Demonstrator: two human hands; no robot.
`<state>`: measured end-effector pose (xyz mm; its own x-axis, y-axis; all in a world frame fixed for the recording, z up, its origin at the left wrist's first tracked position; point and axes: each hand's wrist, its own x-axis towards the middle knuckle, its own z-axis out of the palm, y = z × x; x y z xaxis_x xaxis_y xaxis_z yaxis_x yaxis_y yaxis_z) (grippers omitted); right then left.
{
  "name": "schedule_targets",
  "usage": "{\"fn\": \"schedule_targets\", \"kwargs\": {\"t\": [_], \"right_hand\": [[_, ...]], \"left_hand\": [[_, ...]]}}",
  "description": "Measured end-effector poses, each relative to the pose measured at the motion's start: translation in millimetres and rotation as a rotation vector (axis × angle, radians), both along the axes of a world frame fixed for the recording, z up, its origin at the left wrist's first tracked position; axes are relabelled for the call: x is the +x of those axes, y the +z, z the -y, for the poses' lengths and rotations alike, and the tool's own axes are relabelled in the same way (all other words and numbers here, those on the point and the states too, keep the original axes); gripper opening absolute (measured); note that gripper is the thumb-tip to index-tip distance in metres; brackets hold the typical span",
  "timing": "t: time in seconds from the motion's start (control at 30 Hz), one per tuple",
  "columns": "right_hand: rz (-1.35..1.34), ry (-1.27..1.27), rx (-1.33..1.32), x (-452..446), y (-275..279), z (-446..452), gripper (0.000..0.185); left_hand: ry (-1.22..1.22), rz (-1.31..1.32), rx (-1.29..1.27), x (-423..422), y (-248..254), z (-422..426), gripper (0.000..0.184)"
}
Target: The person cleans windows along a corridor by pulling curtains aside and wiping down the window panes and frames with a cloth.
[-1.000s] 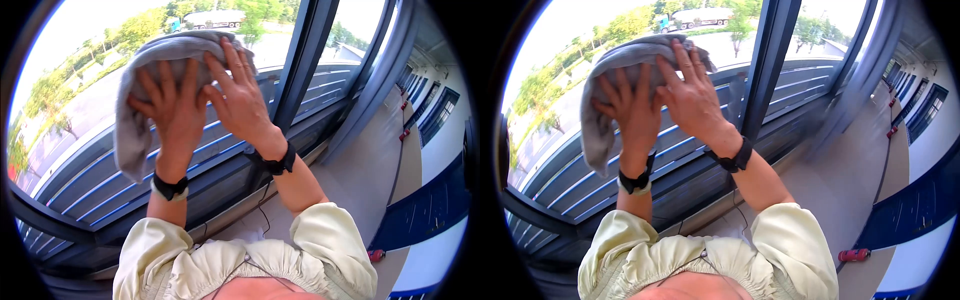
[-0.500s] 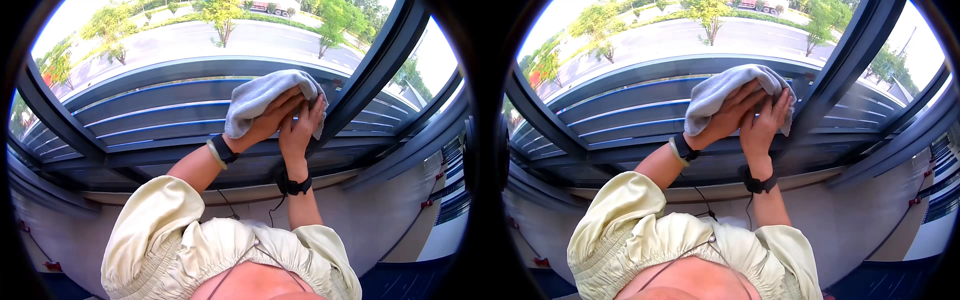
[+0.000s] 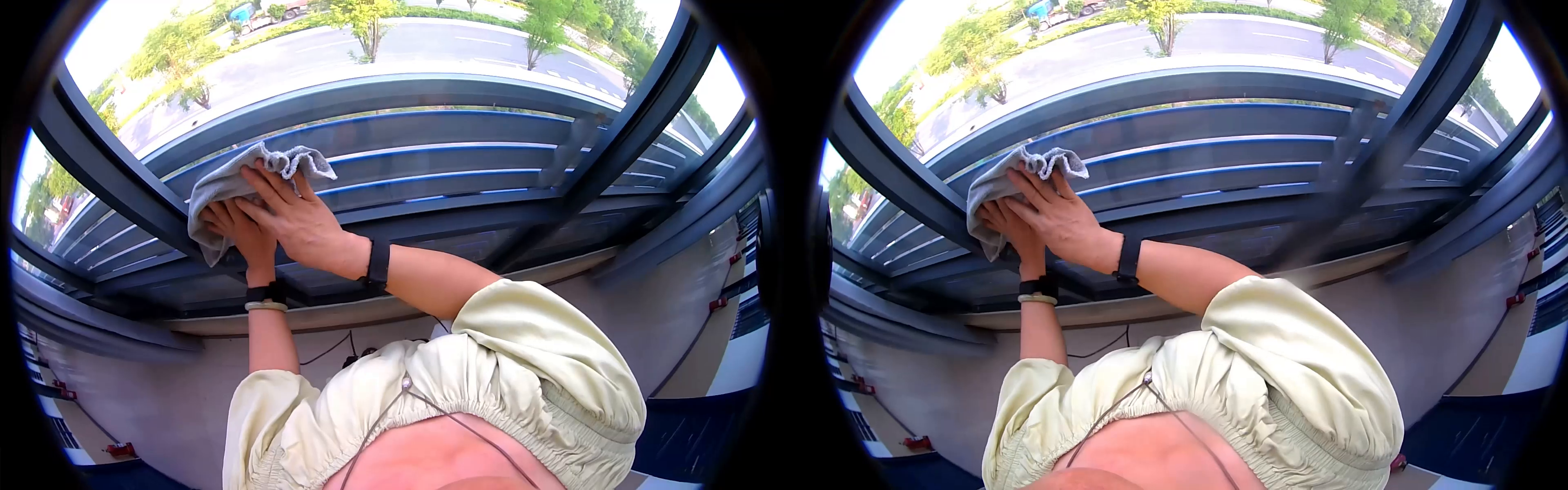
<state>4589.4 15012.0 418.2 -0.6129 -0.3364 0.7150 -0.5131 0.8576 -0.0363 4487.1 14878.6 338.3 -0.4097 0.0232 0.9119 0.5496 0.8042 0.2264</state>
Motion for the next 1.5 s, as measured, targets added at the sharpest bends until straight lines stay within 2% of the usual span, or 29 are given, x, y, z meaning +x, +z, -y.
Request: {"fn": "schedule_targets", "kwargs": {"t": [0.17,0.3,0.37,0.43,0.53,0.67,0.87,0.9,0.97,1.03,1.13,1.17,1.23,1.4,1.5], "right_hand": [[0.105,-0.056,0.014,26.8,-41.3,-45.1,0.063],[0.027,-0.244,-0.028,65.7,-36.1,-124.4,0.061],[-0.035,-0.294,-0.126,85.7,-18.9,-169.1,0.059],[-0.097,-0.478,-0.132,108.6,-3.2,-213.1,0.056],[-0.172,-0.625,-0.144,138.2,4.3,-286.2,0.063],[-0.127,-0.732,-0.239,175.0,-1.0,-361.8,0.076],[0.036,-0.765,-0.489,184.9,-73.9,-399.5,0.087],[0.067,-0.767,-0.53,181.0,-90.2,-391.5,0.087],[0.139,-0.698,-0.67,174.5,-103.0,-362.6,0.087],[0.142,-0.604,-0.659,168.2,-99.6,-324.0,0.085],[0.033,-0.539,-0.53,145.8,-74.7,-255.6,0.079],[-0.003,-0.532,-0.451,134.9,-63.8,-233.2,0.078],[-0.037,-0.486,-0.314,112.8,-43.5,-192.1,0.074],[-0.036,-0.256,-0.132,43.2,-16.3,-81.4,0.056],[-0.022,-0.11,-0.013,12.2,-23.0,-23.7,0.052]], "left_hand": [[-0.162,0.089,-0.052,41.2,-25.3,-44.1,0.059],[-0.241,0.015,-0.203,56.9,-1.6,-114.3,0.048],[-0.295,-0.059,-0.24,68.6,23.1,-167.8,0.047],[-0.362,-0.086,-0.288,93.3,55.0,-221.4,0.045],[-0.502,-0.186,-0.34,128.1,94.4,-303.2,0.051],[-0.59,-0.297,-0.441,155.9,101.4,-401.5,0.056],[-0.942,-0.238,-0.53,182.5,78.3,-456.5,0.035],[-0.962,-0.249,-0.514,180.2,68.0,-452.4,0.026],[-1.06,-0.131,-0.435,171.2,45.4,-425.7,0.026],[-1.13,-0.01,-0.402,156.2,34.5,-380.5,0.033],[-0.972,-0.004,-0.463,122.5,32.8,-302.8,0.044],[-0.902,-0.082,-0.411,109.4,31.5,-273.5,0.052],[-0.467,-0.2,-0.466,90.1,44.4,-205.8,0.048],[-0.157,-0.039,-0.368,38.2,38.0,-50.0,0.044],[-0.018,0.063,-0.332,18.4,7.8,28.6,0.045]]}}
